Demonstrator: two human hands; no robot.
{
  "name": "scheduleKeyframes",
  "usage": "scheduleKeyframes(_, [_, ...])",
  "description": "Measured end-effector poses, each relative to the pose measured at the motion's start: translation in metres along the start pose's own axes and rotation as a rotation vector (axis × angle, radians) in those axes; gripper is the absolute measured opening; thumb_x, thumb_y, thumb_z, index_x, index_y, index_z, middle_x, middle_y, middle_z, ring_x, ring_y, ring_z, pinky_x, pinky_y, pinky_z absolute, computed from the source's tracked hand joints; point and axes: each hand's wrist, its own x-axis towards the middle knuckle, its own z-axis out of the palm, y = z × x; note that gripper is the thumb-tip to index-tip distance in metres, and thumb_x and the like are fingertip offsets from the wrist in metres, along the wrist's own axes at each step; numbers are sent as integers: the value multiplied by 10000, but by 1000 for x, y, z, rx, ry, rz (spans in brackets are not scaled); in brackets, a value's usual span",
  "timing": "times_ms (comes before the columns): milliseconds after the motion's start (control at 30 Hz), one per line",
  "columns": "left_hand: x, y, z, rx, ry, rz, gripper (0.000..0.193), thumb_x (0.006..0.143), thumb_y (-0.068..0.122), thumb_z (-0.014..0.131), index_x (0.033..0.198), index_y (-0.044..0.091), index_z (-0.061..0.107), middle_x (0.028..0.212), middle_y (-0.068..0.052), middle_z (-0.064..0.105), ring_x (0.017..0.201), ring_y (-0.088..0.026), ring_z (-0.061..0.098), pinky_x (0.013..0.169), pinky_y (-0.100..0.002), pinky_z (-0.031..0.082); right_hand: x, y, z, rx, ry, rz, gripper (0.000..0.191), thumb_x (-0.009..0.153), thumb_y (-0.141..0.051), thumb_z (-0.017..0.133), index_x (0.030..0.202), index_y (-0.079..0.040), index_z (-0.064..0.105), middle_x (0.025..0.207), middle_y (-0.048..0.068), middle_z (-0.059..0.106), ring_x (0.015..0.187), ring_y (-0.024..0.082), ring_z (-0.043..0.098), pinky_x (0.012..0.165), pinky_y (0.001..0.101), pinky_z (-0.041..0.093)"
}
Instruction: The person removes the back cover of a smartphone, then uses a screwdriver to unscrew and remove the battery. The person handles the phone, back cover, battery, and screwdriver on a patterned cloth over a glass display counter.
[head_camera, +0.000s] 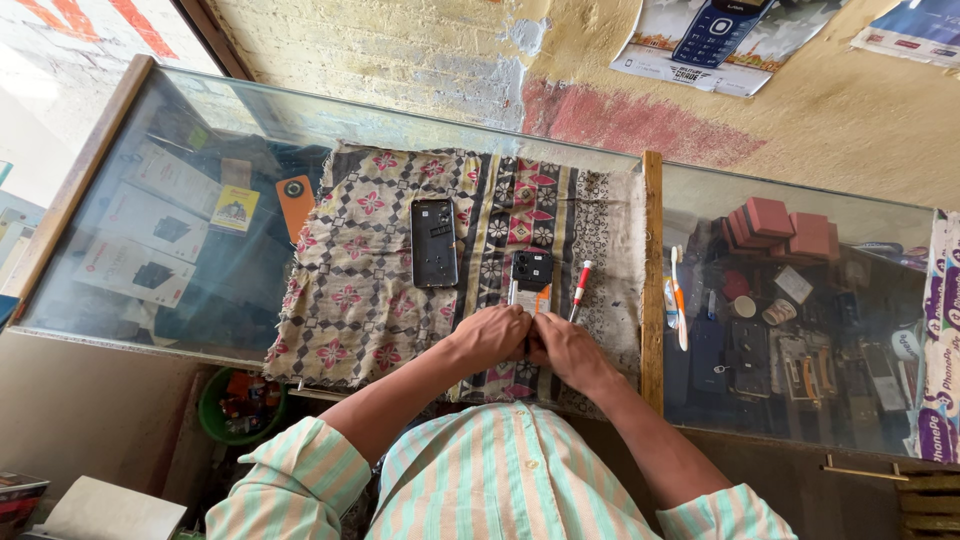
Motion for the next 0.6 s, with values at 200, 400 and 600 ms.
scheduleKeyframes(200, [-7, -7, -9, -128, 34, 29, 184, 906, 149, 700, 896, -14, 614, 832, -97, 610, 640, -167, 538, 618, -335, 563, -3, 8, -11, 254, -51, 116, 207, 986, -260, 583, 898, -73, 598, 786, 37, 655, 638, 141, 594, 560, 301, 537])
scheduleKeyframes(400, [-20, -31, -37, -186, 135, -63, 89, 901, 95, 644, 857, 42, 588, 784, -50, 570, 631, -162, 511, 529, -312, 529, 23, -7, -36, 430, 10, 54, 181, 956, -272, 575, 881, -110, 607, 753, 10, 635, 607, 114, 557, 532, 296, 498])
scheduleKeyframes(600, [-47, -78, -76, -235, 301, -280, 95, 858, 104, 671, 808, 68, 599, 770, -37, 565, 651, -170, 540, 574, -334, 516, 93, -62, -56, 327, 27, -92, 272, 993, -329, 570, 882, -82, 587, 736, 8, 614, 599, 106, 534, 542, 313, 485])
